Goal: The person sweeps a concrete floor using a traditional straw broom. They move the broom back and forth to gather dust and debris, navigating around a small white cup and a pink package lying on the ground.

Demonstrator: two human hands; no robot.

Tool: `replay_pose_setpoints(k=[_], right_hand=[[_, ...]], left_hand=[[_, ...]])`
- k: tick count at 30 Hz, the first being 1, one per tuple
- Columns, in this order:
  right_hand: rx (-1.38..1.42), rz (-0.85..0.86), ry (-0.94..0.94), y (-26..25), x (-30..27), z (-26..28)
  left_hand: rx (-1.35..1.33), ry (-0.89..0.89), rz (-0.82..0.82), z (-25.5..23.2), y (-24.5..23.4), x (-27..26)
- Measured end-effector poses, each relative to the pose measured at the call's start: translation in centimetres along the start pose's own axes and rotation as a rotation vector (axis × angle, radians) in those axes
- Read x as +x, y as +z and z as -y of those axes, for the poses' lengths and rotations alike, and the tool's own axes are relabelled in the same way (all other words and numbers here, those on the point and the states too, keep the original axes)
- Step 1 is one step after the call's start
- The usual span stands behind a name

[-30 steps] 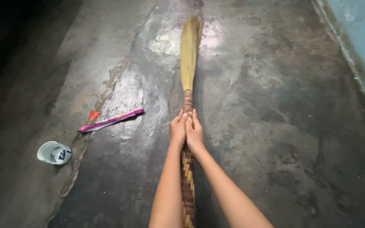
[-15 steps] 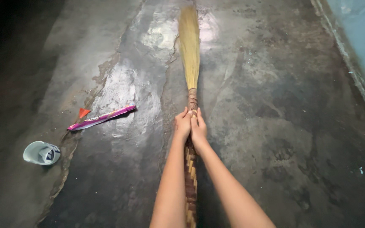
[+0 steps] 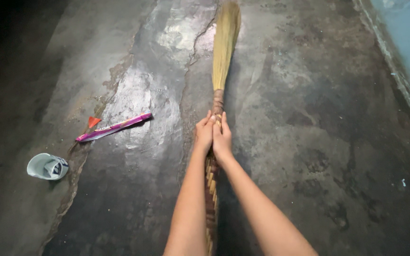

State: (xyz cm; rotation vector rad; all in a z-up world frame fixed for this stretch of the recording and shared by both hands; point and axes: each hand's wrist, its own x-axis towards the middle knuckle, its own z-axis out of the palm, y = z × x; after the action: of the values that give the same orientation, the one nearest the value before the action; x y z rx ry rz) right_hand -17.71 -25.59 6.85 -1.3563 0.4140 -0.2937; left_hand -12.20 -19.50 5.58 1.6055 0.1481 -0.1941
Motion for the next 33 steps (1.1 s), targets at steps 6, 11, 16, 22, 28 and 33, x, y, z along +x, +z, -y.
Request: replay_pose_setpoints(k=[6,11,16,22,28,33], right_hand=[[-0.083,0.062,-0.078,-0.2,1.8,-1.3],[0.003,0.057,-0.087,-0.7,3.0,-3.2],[-0.002,-0.001,0.011,-3.1,1.7,-1.8],[0.078,-0.086,-0.03,-4.0,2.2,-4.1],[0.136,-0.131,-0.153,-4.3,2.7,-6.3],[0.061,-0.117,-0.101,-2.2,0.4,-1.6]], left_hand=[[-0.097,0.098,-0.024,1.7,0.1,1.5],[-0.058,0.016,0.039,4.7,1.1,4.2],[0.007,0.045,0.027,5.8,3.7,3.3],[0.237,-0.128,0.082,1.9,4.1,1.3],[0.146,-0.027,0.147,2.1,4.1,1.0],[-0.05,-0.005,0.147,1.7,2.9,0.6]])
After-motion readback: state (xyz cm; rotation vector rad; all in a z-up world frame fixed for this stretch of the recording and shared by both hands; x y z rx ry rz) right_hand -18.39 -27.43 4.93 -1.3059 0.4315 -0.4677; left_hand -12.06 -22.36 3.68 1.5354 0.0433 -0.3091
